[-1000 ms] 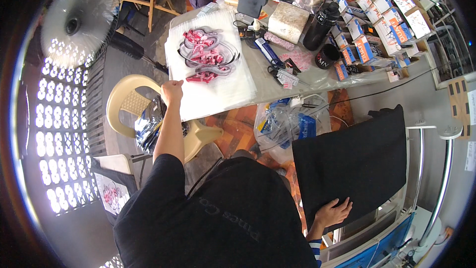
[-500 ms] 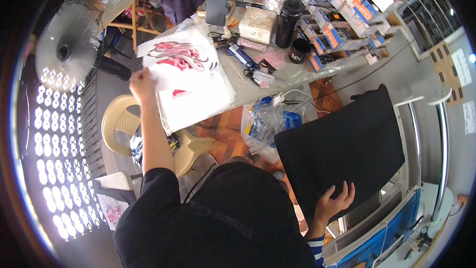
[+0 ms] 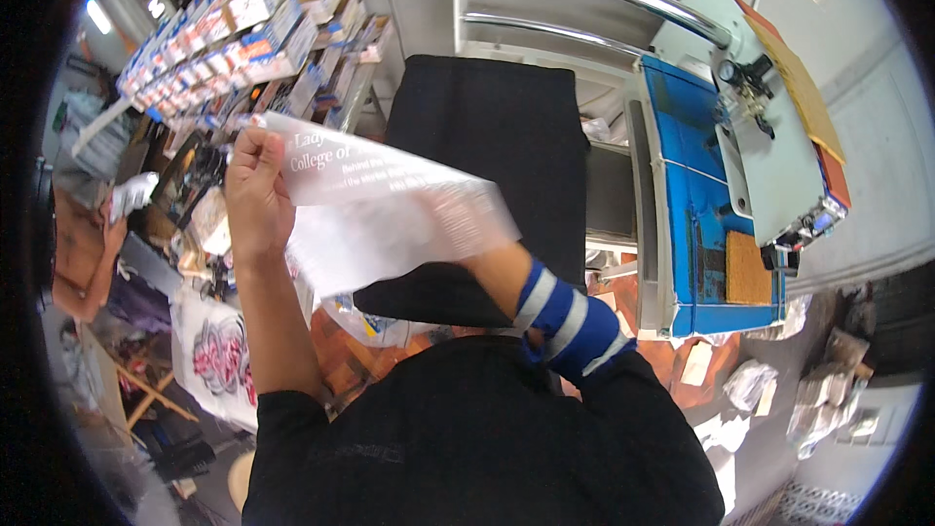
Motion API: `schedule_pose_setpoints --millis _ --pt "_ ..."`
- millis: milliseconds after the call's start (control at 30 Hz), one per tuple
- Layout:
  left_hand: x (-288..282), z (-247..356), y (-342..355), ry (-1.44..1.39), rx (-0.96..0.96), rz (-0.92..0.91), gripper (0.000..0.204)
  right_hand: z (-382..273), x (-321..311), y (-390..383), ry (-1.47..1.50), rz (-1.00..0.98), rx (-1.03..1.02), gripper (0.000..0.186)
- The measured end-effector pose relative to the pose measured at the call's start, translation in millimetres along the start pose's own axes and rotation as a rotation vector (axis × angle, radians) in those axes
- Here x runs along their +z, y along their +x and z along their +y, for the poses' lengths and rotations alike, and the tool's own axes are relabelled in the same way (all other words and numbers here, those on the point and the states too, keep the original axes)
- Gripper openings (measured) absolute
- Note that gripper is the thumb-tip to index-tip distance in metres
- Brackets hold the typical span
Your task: The person prepares a black t-shirt on a heat press, aligns a transfer sheet with a medical technology design, and operates the press to apply the graphic. The person then removes the transfer backing and places the finished shirt on a table.
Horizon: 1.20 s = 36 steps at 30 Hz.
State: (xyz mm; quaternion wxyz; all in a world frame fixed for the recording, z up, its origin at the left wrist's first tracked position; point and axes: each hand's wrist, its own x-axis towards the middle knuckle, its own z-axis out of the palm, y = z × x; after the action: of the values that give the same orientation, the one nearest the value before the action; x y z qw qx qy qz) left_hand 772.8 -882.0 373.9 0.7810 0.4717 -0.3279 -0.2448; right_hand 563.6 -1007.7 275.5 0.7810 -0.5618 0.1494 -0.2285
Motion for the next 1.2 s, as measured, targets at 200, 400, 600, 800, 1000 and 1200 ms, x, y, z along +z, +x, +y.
schedule_pose_setpoints --millis 200,400,600,800,1000,1200 --pt "32.0 11.9 -62.5 -0.089 0.194 -0.167 0.017 -99.8 -42.8 -49.9 -0.431 0.56 0.011 0.065" --pt "-49.2 -103.5 -176.1 0.2 -0.738 0.023 0.014 31.1 -88.6 -152.4 0.624 0.516 0.323 0.04" --pt "-41.0 -147.6 -110.3 0.572 -0.469 -0.205 0.012 -11.4 -84.8 -78.8 -0.364 0.747 0.241 0.044" --pt "-15.9 -136.6 -77.9 0.471 -0.255 -0.19 0.014 -63.6 -75.1 -65.2 -0.554 0.8 -0.234 0.048" --pt "-22.1 -172.6 -113.1 0.535 -0.59 -0.126 0.013 37.5 -130.8 -84.8 -0.479 0.844 0.165 0.044" --pt "-11.6 -155.5 -106.0 1.168 -0.216 -0.242 0.024 32.0 -128.8 -87.7 -1.167 0.959 0.259 0.056"
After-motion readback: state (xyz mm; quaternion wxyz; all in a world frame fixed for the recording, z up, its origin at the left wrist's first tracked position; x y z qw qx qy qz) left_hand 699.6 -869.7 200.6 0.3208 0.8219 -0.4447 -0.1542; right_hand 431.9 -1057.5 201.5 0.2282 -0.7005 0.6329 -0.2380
